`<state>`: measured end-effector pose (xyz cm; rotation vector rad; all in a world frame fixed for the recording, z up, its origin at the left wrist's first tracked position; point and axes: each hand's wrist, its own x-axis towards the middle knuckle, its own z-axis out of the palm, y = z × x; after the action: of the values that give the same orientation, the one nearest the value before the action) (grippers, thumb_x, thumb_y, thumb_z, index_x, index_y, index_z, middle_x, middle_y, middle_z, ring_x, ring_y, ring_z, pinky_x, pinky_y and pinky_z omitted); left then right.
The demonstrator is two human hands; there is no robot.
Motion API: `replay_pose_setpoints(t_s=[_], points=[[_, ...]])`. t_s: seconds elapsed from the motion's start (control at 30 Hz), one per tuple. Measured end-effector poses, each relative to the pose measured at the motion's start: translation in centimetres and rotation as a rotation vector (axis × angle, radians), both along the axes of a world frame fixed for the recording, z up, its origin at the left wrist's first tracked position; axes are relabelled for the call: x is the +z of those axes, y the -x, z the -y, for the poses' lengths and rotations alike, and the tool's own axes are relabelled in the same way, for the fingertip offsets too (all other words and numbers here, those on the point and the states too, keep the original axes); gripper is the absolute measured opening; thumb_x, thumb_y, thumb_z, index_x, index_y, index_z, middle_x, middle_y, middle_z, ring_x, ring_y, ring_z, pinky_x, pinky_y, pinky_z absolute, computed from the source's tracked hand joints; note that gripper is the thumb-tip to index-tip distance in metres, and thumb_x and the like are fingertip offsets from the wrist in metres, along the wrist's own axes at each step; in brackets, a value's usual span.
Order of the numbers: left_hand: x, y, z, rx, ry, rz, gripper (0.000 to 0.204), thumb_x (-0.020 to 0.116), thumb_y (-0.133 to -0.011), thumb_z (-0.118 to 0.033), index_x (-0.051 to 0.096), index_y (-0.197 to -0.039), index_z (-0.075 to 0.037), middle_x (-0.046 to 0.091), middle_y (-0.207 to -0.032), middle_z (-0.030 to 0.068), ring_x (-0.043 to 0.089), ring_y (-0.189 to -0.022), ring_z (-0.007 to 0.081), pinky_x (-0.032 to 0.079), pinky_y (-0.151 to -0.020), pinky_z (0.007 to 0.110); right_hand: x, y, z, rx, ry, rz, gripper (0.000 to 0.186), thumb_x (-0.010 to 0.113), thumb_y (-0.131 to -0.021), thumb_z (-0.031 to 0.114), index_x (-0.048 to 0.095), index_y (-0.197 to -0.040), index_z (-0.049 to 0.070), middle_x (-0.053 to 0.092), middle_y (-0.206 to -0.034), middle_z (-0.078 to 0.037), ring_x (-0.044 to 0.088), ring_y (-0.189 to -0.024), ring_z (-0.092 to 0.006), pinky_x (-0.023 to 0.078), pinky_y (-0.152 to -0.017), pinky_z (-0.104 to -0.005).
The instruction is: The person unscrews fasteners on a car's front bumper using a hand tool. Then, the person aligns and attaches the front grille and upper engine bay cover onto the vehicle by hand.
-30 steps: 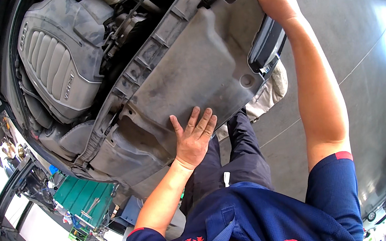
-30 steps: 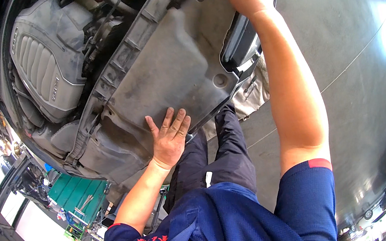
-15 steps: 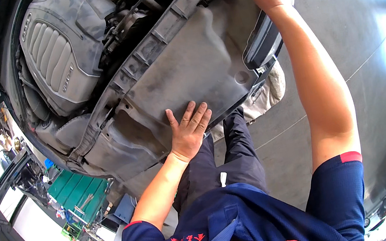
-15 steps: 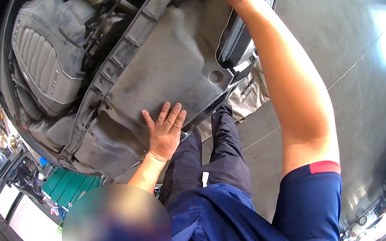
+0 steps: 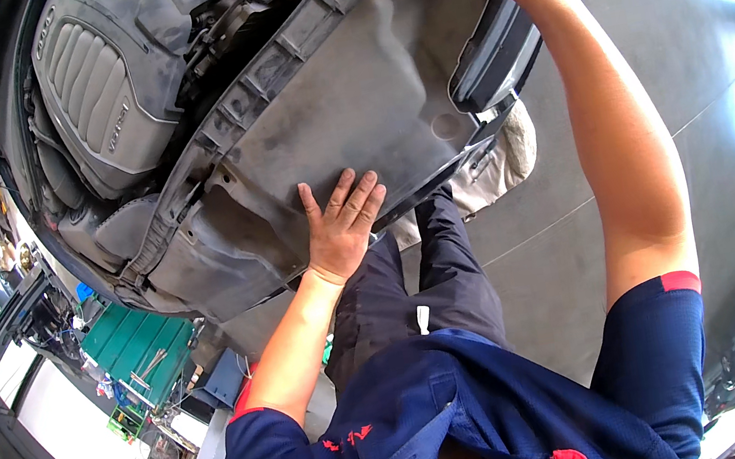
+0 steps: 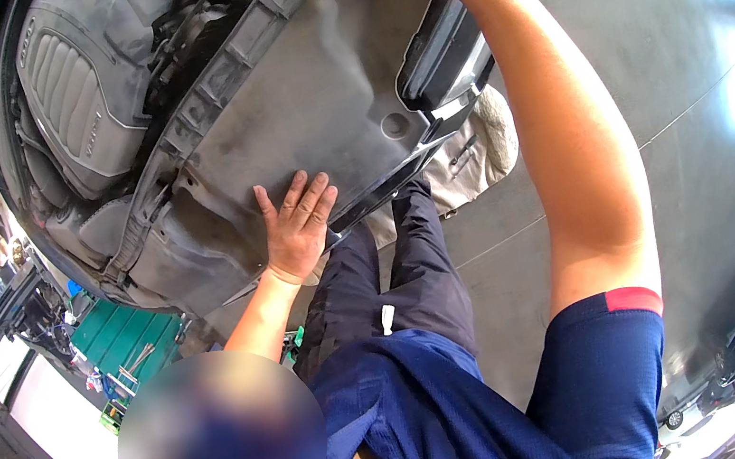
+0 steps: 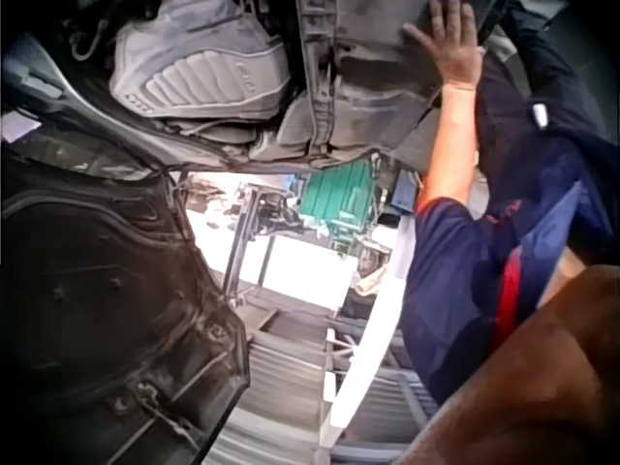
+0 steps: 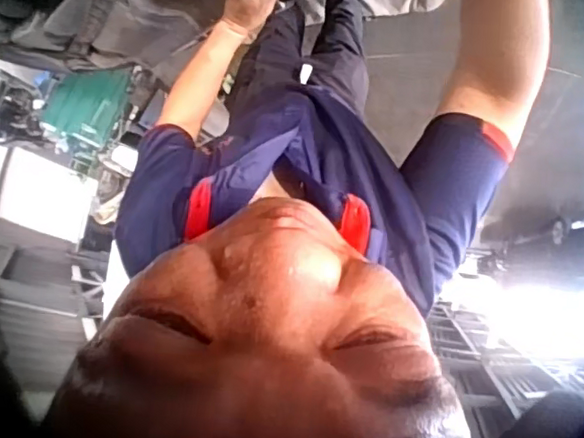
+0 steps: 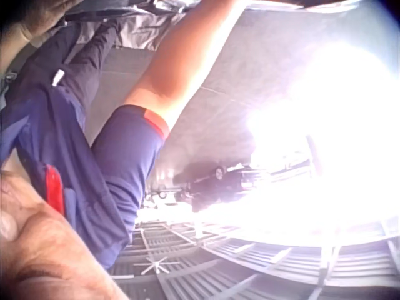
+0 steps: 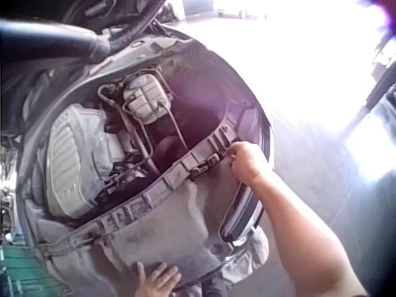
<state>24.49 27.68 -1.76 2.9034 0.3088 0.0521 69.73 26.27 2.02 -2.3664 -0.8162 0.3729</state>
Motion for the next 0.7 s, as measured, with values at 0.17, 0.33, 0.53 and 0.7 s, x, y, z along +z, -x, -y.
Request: replay_pose_setpoints(t_s=[0.17,0.33,0.53,0.7], points=[[-0.1,-0.8,0.3,-0.010,-0.035,0.004,0.055,0.068,-0.088,-0.009,0.060,-0.141,-0.022,0.054,-0.154,-0.0044,0.045,-0.147,0.0218,0.008,-0.122,0.072,-0.3,-1.6,4.0,0.132,0.050,0.053,0.037,0.069,-0.093,0.024,0.073,-0.127,0.012,0.077,-0.108,-0.019,0.075,-0.098,-0.0325,0.057,-0.089,-0.0396],[0.5,-0.1,0.4,0.030,-0.037,0.013,0.051,0.068,-0.087,-0.009,0.064,-0.136,-0.021,0.055,-0.152,-0.0048,0.046,-0.146,0.0204,0.009,-0.122,0.072,0.0,2.6,10.4,-0.098,-0.404,-0.382,0.034,0.066,-0.099,0.023,0.071,-0.114,-0.008,0.070,-0.085,-0.006,0.063,-0.077,-0.0120,0.050,-0.071,-0.0270],[1.0,0.9,1.0,0.094,0.007,0.006,0.044,0.062,-0.092,-0.014,0.066,-0.136,-0.020,0.054,-0.153,-0.0058,0.045,-0.146,0.0194,0.010,-0.122,0.072,-2.9,19.8,18.0,-0.243,-0.056,-1.160,0.027,0.067,-0.100,0.024,0.071,-0.105,-0.003,0.071,-0.088,-0.008,0.066,-0.077,-0.0138,0.056,-0.072,-0.0288],[0.0,0.1,1.5,0.121,0.048,0.000,0.048,0.053,-0.098,-0.021,0.058,-0.145,-0.026,0.046,-0.159,-0.0077,0.038,-0.150,0.0178,0.013,-0.122,0.073,-3.1,29.0,15.3,-0.651,-0.429,-1.466,0.029,0.064,-0.104,0.025,0.059,-0.124,0.004,0.070,-0.104,-0.007,0.068,-0.083,-0.0141,0.059,-0.072,-0.0286]])
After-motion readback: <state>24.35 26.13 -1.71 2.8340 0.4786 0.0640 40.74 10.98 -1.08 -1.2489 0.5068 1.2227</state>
